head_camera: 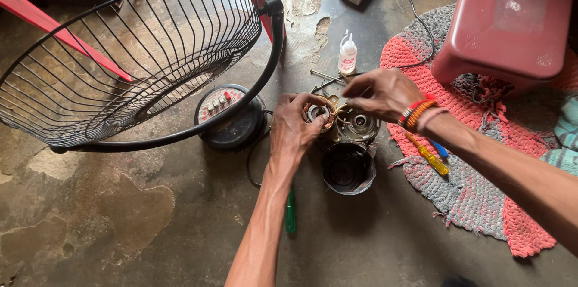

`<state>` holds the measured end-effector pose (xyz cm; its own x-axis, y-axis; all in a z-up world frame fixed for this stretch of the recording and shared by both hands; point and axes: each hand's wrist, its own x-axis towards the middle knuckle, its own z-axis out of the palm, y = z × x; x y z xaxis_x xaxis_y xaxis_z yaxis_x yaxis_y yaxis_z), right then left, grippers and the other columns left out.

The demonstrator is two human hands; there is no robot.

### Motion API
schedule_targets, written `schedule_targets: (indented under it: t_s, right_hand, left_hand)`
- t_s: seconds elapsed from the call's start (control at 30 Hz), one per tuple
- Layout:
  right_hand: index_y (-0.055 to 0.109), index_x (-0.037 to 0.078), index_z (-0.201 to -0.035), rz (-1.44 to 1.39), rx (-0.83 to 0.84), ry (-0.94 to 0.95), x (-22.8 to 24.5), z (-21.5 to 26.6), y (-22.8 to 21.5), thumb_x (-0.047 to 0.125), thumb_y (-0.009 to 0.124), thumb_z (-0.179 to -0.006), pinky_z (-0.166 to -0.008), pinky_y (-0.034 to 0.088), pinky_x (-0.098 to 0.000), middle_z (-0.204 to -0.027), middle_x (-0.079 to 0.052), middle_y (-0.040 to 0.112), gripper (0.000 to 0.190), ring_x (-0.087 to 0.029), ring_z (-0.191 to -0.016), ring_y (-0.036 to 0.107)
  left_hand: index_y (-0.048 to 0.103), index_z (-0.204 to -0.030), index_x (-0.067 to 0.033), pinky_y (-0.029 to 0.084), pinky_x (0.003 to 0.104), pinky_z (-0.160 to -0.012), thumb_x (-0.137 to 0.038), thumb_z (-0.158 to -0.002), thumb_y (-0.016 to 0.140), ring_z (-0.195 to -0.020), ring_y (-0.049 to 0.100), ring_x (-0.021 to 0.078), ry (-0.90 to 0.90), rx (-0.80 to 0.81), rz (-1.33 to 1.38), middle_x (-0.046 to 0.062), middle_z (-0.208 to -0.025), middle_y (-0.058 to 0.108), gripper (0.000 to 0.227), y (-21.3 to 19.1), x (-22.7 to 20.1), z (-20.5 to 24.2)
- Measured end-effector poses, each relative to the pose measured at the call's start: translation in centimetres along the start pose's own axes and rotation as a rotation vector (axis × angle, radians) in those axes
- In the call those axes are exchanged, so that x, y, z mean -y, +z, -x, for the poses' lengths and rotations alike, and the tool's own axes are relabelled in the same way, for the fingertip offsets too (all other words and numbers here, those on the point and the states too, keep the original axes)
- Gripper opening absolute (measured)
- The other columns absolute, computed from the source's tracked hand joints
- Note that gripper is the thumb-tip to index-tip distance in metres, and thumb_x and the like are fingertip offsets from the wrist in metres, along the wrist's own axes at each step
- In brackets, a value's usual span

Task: The person disassembles a fan motor, cleans the internal components, applies lubricant to the bearings, and reassembles the motor. They use a screwdriver, pliers, and a lubricant bottle to perform the maintenance.

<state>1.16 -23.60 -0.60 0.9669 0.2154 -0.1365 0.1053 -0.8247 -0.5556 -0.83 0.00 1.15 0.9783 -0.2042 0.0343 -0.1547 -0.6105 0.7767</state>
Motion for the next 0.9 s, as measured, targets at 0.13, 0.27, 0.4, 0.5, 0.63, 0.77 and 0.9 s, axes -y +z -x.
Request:
schedule_targets:
  t_s: [0.13,0.27,0.4,0.5,0.63,0.77,0.9]
  right_hand:
    - [0.073,0.004,-0.111,0.089,-0.149,-0.028,-5.2,1.1,1.3,0.036,0.081,-0.085,-0.073,0.058,-0.0379,-0.093,-0.014,0.075,0.042,-0.026,-0.084,0.073]
    - [0.069,-0.005,-0.112,-0.859,0.170,0.395,-8.5,1.4,4.2,0.032,0.082,-0.095,-0.049,0.043,-0.0295,-0.072,0.002,0.050,0.042,-0.012,-0.061,0.050]
    - [0.067,-0.002,-0.103,-1.026,0.185,0.694,-7.3,2.1,4.3,0.033,0.071,-0.095,-0.051,0.056,-0.0259,-0.063,0.006,0.036,0.036,-0.006,-0.049,0.037]
    - [0.074,-0.002,-0.106,-0.990,0.168,0.695,-5.2,2.6,2.8,0.032,0.073,-0.093,-0.054,0.058,-0.0259,-0.066,0.006,0.049,0.036,-0.004,-0.052,0.045]
    - [0.072,-0.002,-0.104,-1.032,0.153,0.681,-3.4,2.8,1.4,0.024,0.071,-0.091,-0.062,0.062,-0.0260,-0.081,-0.001,0.072,0.029,-0.008,-0.067,0.067]
    - [0.070,-0.001,-0.116,-0.753,0.056,0.562,-3.0,2.8,2.3,0.019,0.076,-0.081,-0.066,0.062,-0.0296,-0.090,-0.010,0.077,0.040,-0.016,-0.076,0.072]
    - [0.069,0.007,-0.128,-0.144,-0.050,0.538,-2.8,2.4,3.8,0.037,0.083,-0.069,-0.088,0.058,-0.0360,-0.102,-0.019,0.079,0.068,-0.026,-0.090,0.077]
  left_hand:
    - [0.077,-0.097,-0.0069,0.055,0.045,-0.084,-0.017,-0.077,0.082,-0.097,0.062,0.0324,0.403,-0.233,-0.254,0.014,-0.102,0.064,0.023,1.0,-1.5,1.1]
    - [0.075,-0.089,-0.0055,0.059,0.045,-0.074,-0.012,-0.083,0.074,-0.089,0.068,0.0307,0.382,0.039,-0.414,0.013,-0.091,0.068,0.009,4.2,-3.0,1.5]
    - [0.076,-0.090,-0.0062,0.058,0.050,-0.068,-0.014,-0.079,0.069,-0.081,0.072,0.0384,0.234,0.276,-0.436,0.020,-0.087,0.072,0.016,6.2,-3.0,0.9]
    - [0.075,-0.089,-0.0030,0.059,0.052,-0.071,-0.017,-0.085,0.063,-0.083,0.073,0.0414,0.147,0.251,-0.412,0.023,-0.089,0.073,0.019,7.0,-3.1,0.9]
    - [0.075,-0.096,-0.0048,0.056,0.055,-0.076,-0.020,-0.088,0.058,-0.085,0.071,0.0442,0.021,0.157,-0.185,0.025,-0.091,0.072,0.024,7.0,-3.3,1.2]
    - [0.077,-0.101,-0.0098,0.056,0.054,-0.080,-0.020,-0.088,0.057,-0.088,0.071,0.0434,-0.091,0.091,-0.061,0.023,-0.094,0.073,0.026,6.4,-3.4,1.8]
    - [0.071,-0.112,-0.0078,0.058,0.050,-0.083,-0.020,-0.095,0.062,-0.097,0.071,0.0370,-0.005,-0.001,-0.166,0.017,-0.112,0.071,0.023,6.2,-3.5,2.1]
